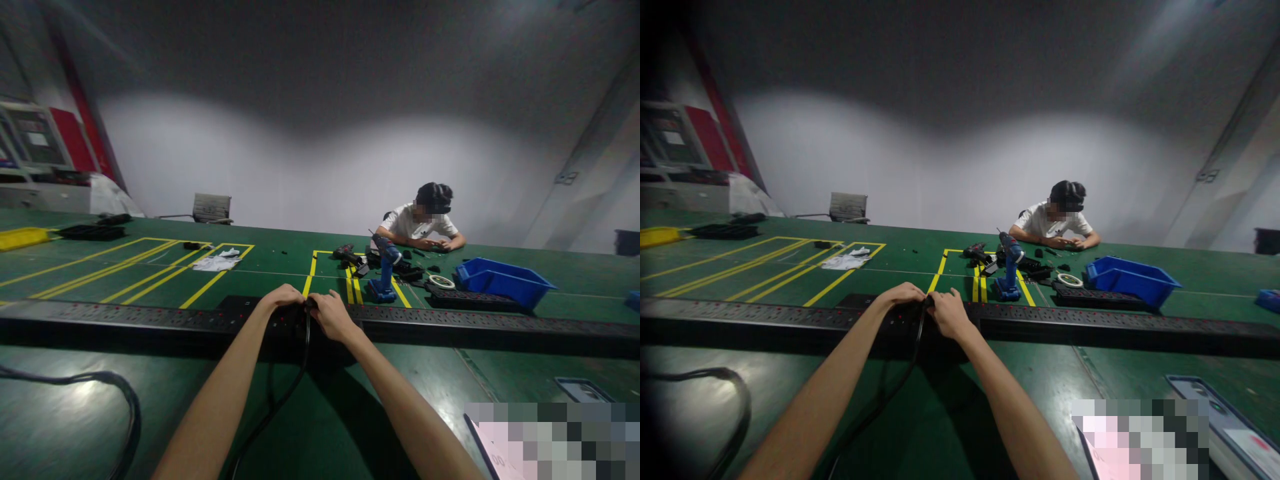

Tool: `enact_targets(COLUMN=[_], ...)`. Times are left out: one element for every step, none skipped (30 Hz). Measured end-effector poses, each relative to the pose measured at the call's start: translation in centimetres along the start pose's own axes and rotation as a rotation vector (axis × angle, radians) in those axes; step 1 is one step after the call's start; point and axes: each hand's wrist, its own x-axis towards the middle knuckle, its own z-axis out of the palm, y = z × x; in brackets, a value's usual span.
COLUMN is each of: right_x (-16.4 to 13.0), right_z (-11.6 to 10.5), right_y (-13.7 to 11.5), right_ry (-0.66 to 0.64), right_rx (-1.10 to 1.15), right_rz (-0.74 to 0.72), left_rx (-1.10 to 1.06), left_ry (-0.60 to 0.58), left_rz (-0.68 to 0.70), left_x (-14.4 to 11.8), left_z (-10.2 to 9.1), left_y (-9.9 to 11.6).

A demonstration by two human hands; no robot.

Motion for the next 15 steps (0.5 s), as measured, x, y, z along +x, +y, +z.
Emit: enact_targets(right_x=[0.08, 0.17, 0.25, 0.31, 0.34, 0.35, 0.34, 0.31, 0.28, 0.24, 0.2, 0.16, 0.14, 0.11, 0.09], right_z=[-0.03, -0.06, -0.11, -0.16, -0.22, -0.29, -0.36, -0.44, -0.51, -0.57, -0.62, -0.65, -0.66, -0.66, -0.66], right_y=[0.04, 0.08, 0.1, 0.12, 0.11, 0.1, 0.07, 0.02, -0.03, -0.07, -0.12, -0.15, -0.18, -0.19, -0.21], right_ry=[0.0, 0.001, 0.004, 0.007, 0.01, 0.013, 0.017, 0.017, 0.014, 0.011, 0.008, 0.006, 0.007, 0.008, 0.009], right_rx=[0.002, 0.006, 0.013, 0.022, 0.031, 0.039, 0.048, 0.054, 0.058, 0.06, 0.06, 0.058, 0.055, 0.051, 0.048], right_rz=[0.002, 0.004, 0.004, 0.001, -0.004, -0.01, -0.016, -0.021, -0.022, -0.021, -0.017, -0.013, -0.008, -0.004, -0.001], left_rx=[0.001, 0.001, 0.0, -0.002, -0.003, -0.003, -0.002, -0.002, -0.003, -0.007, -0.013, -0.02, -0.025, -0.028, -0.029], left_ry=[-0.003, -0.002, 0.001, 0.006, 0.011, 0.017, 0.023, 0.028, 0.03, 0.029, 0.024, 0.016, 0.01, 0.004, 0.001], left_rz=[-0.002, -0.006, -0.012, -0.019, -0.023, -0.024, -0.024, -0.022, -0.018, -0.015, -0.011, -0.006, 0.0, 0.004, 0.005], left_x=[0.1, 0.2, 0.29, 0.35, 0.4, 0.44, 0.46, 0.47, 0.46, 0.45, 0.44, 0.41, 0.38, 0.34, 0.3], left_z=[-0.01, -0.03, -0.03, -0.04, -0.04, -0.03, -0.02, -0.01, 0.01, 0.03, 0.04, 0.06, 0.07, 0.07, 0.06], left_y=[-0.11, -0.2, -0.28, -0.34, -0.38, -0.41, -0.44, -0.46, -0.48, -0.49, -0.51, -0.52, -0.51, -0.5, -0.47])
